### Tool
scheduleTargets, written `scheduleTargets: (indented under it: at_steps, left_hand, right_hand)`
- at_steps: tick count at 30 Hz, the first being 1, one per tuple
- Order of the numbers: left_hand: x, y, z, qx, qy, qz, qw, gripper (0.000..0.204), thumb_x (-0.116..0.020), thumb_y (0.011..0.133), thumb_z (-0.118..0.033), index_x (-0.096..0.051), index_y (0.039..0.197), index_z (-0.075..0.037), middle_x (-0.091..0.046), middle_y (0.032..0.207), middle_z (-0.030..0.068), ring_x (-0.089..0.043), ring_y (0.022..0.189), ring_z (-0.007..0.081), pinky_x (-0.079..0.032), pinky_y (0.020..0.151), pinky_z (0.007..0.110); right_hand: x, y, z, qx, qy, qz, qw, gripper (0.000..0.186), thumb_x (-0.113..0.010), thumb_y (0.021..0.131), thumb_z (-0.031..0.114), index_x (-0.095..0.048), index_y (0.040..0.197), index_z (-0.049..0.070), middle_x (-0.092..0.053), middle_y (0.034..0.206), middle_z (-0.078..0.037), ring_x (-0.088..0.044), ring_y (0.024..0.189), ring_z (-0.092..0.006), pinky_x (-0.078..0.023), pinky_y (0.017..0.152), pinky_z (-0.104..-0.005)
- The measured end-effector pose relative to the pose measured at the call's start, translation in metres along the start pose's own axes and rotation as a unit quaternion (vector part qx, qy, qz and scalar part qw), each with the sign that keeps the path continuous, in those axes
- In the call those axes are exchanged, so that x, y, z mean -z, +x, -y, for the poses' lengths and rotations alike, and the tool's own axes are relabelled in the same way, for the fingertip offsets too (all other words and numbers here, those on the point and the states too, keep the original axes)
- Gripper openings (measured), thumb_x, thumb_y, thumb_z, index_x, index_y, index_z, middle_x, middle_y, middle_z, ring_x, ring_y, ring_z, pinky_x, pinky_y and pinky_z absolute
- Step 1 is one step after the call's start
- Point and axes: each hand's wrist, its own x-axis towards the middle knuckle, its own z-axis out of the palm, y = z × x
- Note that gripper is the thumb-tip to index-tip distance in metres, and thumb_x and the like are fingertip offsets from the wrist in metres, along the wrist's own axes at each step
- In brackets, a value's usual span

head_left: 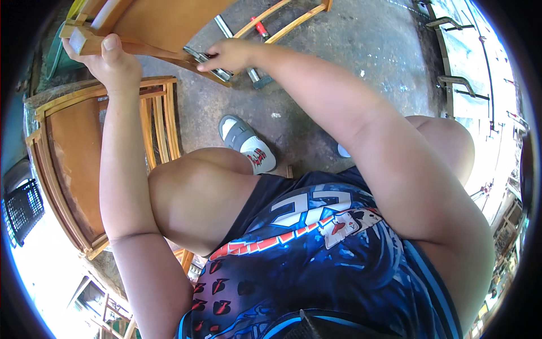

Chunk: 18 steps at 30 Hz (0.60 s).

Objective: Repairing and assembling wooden folding chairs using pliers and clamps.

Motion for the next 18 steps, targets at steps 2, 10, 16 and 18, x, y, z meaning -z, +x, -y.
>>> scheduleTargets:
  at_steps: [2, 10, 16, 18]
  left_hand:
    - [0.002, 0.001, -0.007, 0.009, -0.014, 0.004, 1.000, 0.115, -0.061, 0.078, -0.070, -0.004, 0.146, 0.003, -0.032, 0.141, 0.0166, -0.036, 0.129, 0.0267, -0.028, 0.111, 0.041]
    - [-0.024, 0.007, -0.017, -0.039, -0.001, -0.030, 0.999, 0.093, -0.054, 0.077, -0.076, -0.038, 0.130, -0.001, -0.041, 0.121, 0.0096, -0.043, 0.118, 0.0232, -0.035, 0.102, 0.042]
    - [0.007, 0.005, -0.003, 0.011, -0.012, -0.013, 1.000, 0.127, -0.072, 0.070, -0.069, -0.003, 0.146, 0.005, -0.037, 0.139, 0.0178, -0.040, 0.128, 0.0271, -0.031, 0.109, 0.041]
    - [0.007, 0.005, -0.010, 0.030, -0.038, -0.030, 0.998, 0.123, -0.075, 0.070, -0.062, -0.005, 0.147, 0.004, -0.038, 0.138, 0.0172, -0.042, 0.126, 0.0272, -0.033, 0.107, 0.040]
  right_hand:
    - [-0.008, -0.001, -0.008, 0.044, -0.027, -0.043, 0.998, 0.055, -0.068, 0.082, 0.049, -0.063, 0.122, 0.012, -0.066, 0.111, -0.017, -0.062, 0.104, -0.0328, -0.047, 0.090, -0.0385]
    - [-0.004, -0.010, -0.067, 0.024, 0.057, -0.069, 0.996, 0.049, -0.073, 0.083, 0.037, -0.061, 0.116, 0.004, -0.066, 0.108, -0.015, -0.060, 0.100, -0.0251, -0.044, 0.089, -0.0329]
    - [-0.024, -0.086, -0.132, -0.219, -0.211, 0.118, 0.945, 0.053, -0.057, 0.082, 0.057, -0.073, 0.104, 0.011, -0.067, 0.111, -0.018, -0.064, 0.102, -0.0348, -0.049, 0.088, -0.0419]
    - [-0.045, -0.118, -0.153, -0.293, -0.269, 0.094, 0.913, 0.044, -0.062, 0.080, 0.043, -0.072, 0.104, 0.008, -0.068, 0.112, -0.016, -0.065, 0.103, -0.0325, -0.050, 0.090, -0.0415]
